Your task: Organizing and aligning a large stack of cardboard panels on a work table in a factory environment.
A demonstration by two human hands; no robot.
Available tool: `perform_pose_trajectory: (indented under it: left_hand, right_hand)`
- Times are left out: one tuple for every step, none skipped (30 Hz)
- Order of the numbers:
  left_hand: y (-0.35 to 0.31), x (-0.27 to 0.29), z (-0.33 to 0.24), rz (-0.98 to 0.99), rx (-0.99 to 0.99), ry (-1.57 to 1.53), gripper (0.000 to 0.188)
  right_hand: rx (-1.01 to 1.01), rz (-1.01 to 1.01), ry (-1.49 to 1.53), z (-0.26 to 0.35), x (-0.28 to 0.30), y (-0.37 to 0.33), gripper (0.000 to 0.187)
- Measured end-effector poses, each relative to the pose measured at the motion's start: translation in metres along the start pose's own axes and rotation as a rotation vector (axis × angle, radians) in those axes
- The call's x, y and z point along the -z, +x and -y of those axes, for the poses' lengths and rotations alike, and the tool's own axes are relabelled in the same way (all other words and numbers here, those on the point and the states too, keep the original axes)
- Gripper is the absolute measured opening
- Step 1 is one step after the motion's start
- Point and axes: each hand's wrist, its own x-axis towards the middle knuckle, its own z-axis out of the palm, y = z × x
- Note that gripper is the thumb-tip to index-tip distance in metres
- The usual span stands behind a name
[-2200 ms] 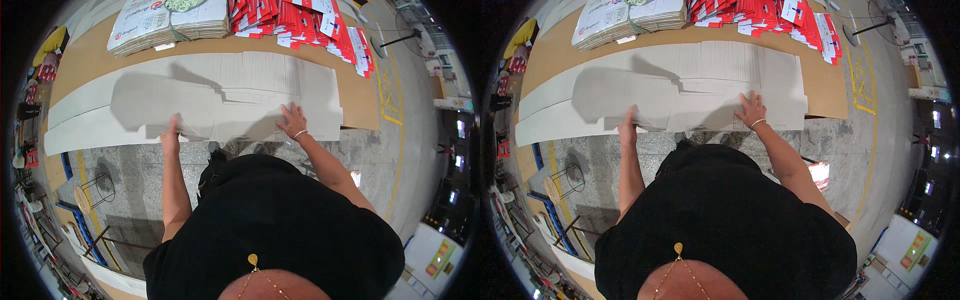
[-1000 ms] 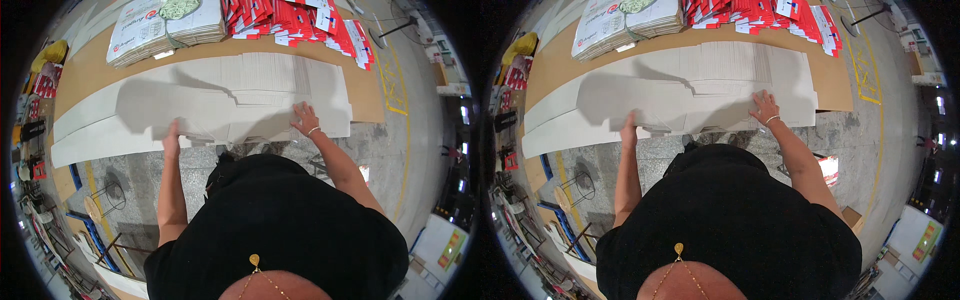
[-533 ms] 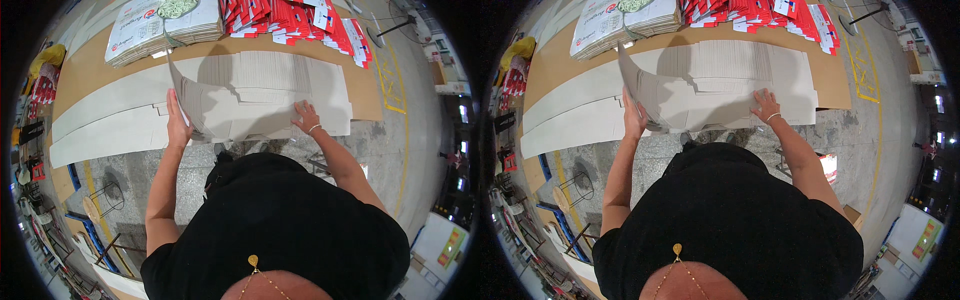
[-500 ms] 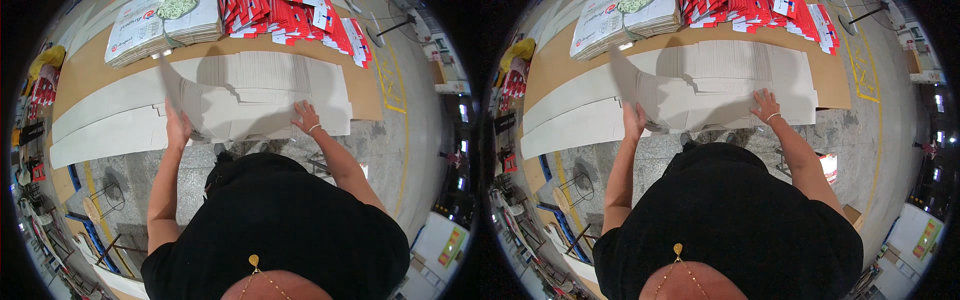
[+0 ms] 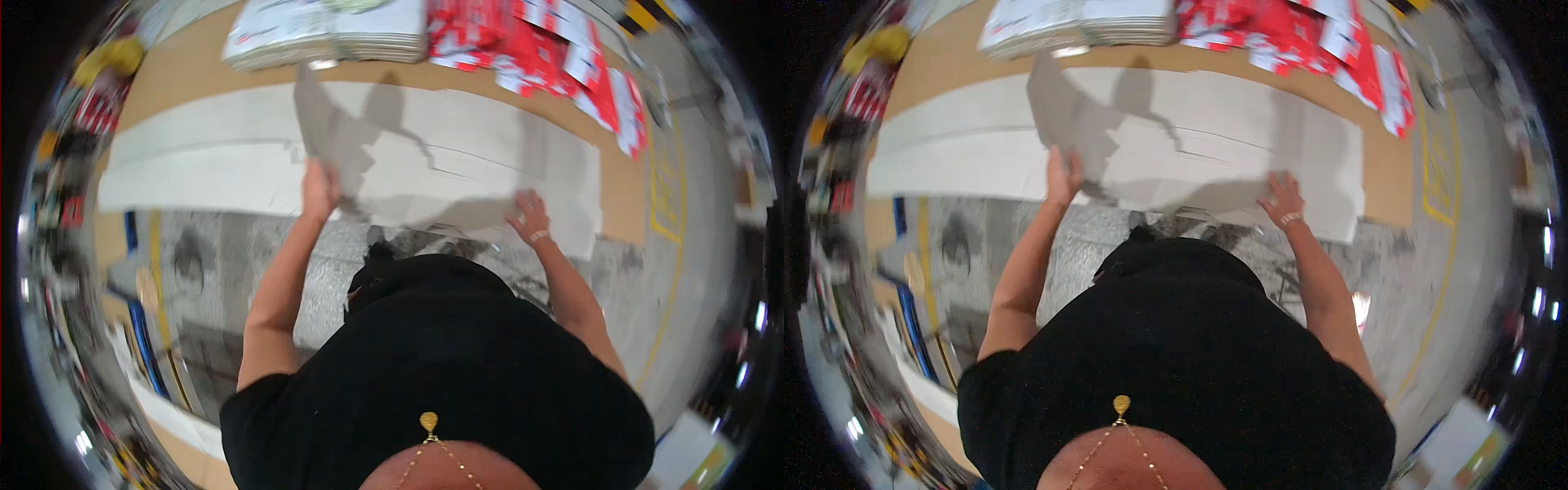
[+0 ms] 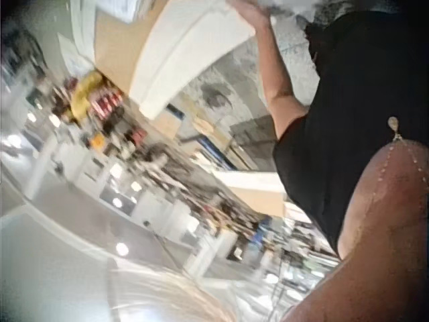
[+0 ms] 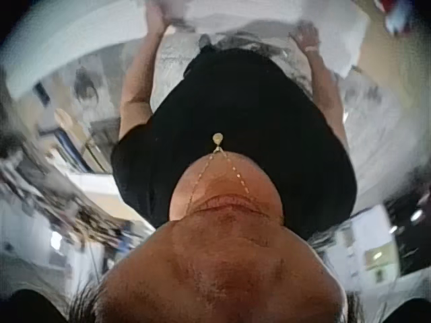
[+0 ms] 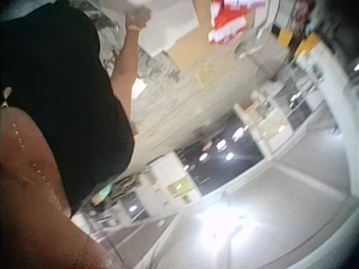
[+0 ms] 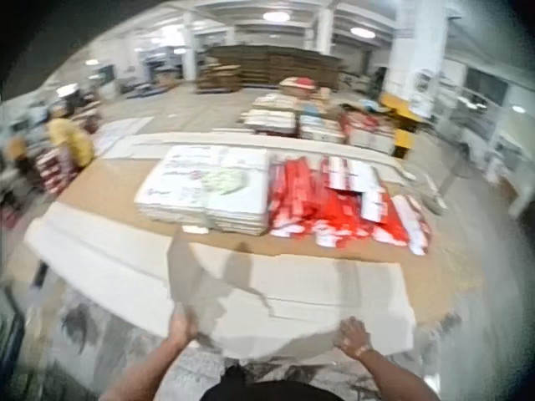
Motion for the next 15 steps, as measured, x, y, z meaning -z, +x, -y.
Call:
perform_pose_trajectory:
  left_hand:
    - [-0.007, 0.002, 0.005, 0.063, 0.334, -0.353, 0.021]
    - [0.011, 0.018, -0.020, 0.116, 0.529, -0.452, 0.022]
    - [0.006, 0.028, -0.012, 0.067, 0.631, -0.388, 0.025]
    - [-0.018, 0.026, 0.012, 0.027, 0.694, -0.405, 0.025]
    - [-0.039, 0.016, 0.028, -0.084, 0.925, -0.721, 0.025]
    - [-0.042, 0.014, 0.028, -0.114, 1.059, -0.925, 0.028]
    - [-0.045, 0.016, 0.028, -0.145, 1.174, -1.136, 0.032]
    - [-0.049, 0.018, 0.026, -0.192, 1.184, -1.121, 0.032]
    - [-0.049, 0.017, 0.028, -0.254, 1.248, -1.227, 0.040]
    - [-0.051, 0.019, 0.034, -0.312, 1.307, -1.335, 0.048]
    - [-0.055, 0.024, 0.041, -0.335, 1.306, -1.328, 0.048]
    - [-0.062, 0.025, 0.046, -0.370, 1.316, -1.478, 0.052]
    - [-0.068, 0.026, 0.052, -0.403, 1.321, -1.629, 0.057]
    - [-0.067, 0.026, 0.053, -0.454, 1.324, -1.742, 0.062]
    - [-0.066, 0.028, 0.056, -0.455, 1.324, -1.753, 0.062]
  right_hand:
    - [0.015, -0.008, 0.021, -0.005, -0.001, 0.000, 0.073]
    - [0.003, -0.017, 0.038, -0.014, -0.006, -0.006, 0.073]
    - [0.025, -0.013, 0.032, -0.008, -0.002, -0.002, 0.073]
    - [0.043, -0.011, 0.023, -0.002, 0.004, 0.001, 0.072]
    - [0.045, -0.026, 0.057, 0.002, 0.006, 0.002, 0.071]
    - [0.023, -0.039, 0.084, -0.002, 0.007, 0.002, 0.071]
    - [0.070, -0.028, 0.084, 0.000, 0.009, 0.004, 0.071]
    - [0.048, -0.059, 0.101, 0.002, 0.012, 0.008, 0.070]
    - [0.008, -0.098, 0.119, 0.010, 0.017, 0.015, 0.069]
    - [0.033, -0.155, 0.038, 0.025, 0.027, 0.027, 0.062]
    - [0.054, -0.153, 0.041, 0.044, 0.035, 0.043, 0.062]
    - [0.166, -0.221, 0.097, 0.068, 0.047, 0.058, 0.058]
    - [0.276, -0.289, 0.154, 0.096, 0.057, 0.073, 0.053]
    - [0.363, -0.301, 0.228, 0.128, 0.067, 0.088, 0.046]
    - [0.431, -0.298, 0.308, 0.162, 0.065, 0.104, 0.045]
